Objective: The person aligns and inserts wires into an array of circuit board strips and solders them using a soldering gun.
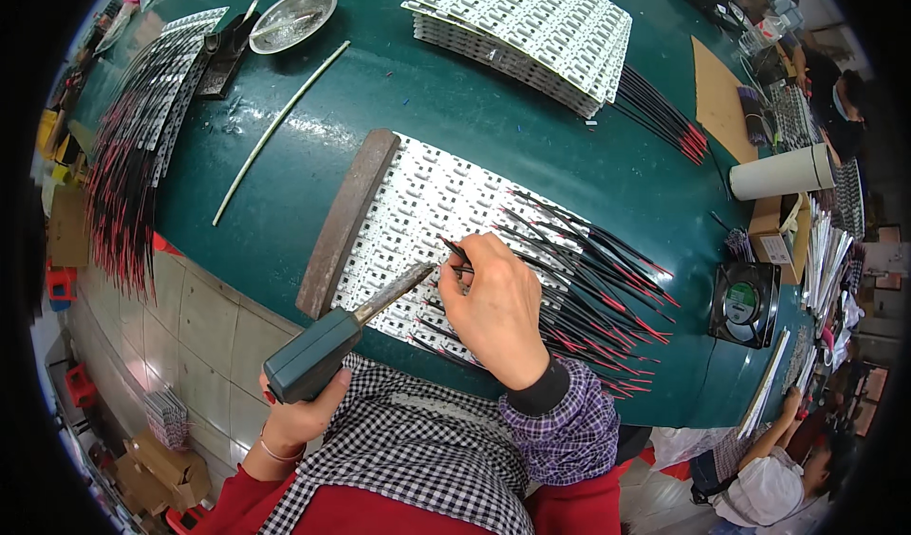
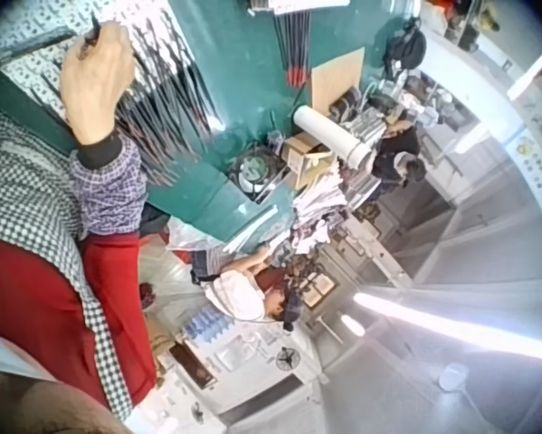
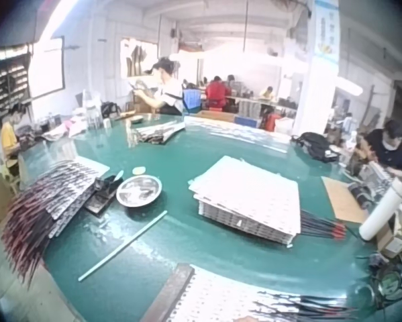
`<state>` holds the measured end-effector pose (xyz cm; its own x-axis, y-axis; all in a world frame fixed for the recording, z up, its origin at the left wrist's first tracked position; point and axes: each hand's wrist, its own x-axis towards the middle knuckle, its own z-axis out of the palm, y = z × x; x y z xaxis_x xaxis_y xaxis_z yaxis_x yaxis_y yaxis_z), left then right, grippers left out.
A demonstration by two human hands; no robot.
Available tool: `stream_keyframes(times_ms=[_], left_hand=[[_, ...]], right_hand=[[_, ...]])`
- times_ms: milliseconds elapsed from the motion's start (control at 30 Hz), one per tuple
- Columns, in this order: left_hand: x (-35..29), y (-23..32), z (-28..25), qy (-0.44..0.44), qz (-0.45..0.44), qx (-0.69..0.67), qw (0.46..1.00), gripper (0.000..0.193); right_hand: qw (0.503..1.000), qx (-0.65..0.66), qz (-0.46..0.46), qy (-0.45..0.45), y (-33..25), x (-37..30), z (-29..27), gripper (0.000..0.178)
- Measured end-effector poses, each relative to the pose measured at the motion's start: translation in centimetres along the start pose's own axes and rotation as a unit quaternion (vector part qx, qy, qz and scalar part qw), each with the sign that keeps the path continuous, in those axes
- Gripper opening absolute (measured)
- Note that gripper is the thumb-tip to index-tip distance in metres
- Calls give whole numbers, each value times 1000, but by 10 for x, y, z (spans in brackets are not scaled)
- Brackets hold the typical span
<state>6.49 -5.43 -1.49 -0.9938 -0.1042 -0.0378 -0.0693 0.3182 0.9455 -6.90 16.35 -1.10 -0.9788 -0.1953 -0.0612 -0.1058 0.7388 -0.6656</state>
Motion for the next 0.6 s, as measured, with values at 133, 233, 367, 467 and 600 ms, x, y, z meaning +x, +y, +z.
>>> stream_keyframes(times_ms=[133,233,367,467,600], left_hand=[[1,2,0,6,7,0,1000,24],[-1,-1,-2,17,5,-2,1000,21],[-7,-1,-2,55,-28,-81,995,29],[7,15,-7,72,-184,-270,942,41],[20,16,-17,48,-225,-480,847,49]], right_hand=[[1000,-4,0,-1,-1,0,0,12],[1000,2,-3,0,-1,0,1,12],[1000,2,-9,0,0,0,-1,12],[999,30,-5,-10,0,-1,-8,13],[994,64,-88,11,0,-9,-36,11]])
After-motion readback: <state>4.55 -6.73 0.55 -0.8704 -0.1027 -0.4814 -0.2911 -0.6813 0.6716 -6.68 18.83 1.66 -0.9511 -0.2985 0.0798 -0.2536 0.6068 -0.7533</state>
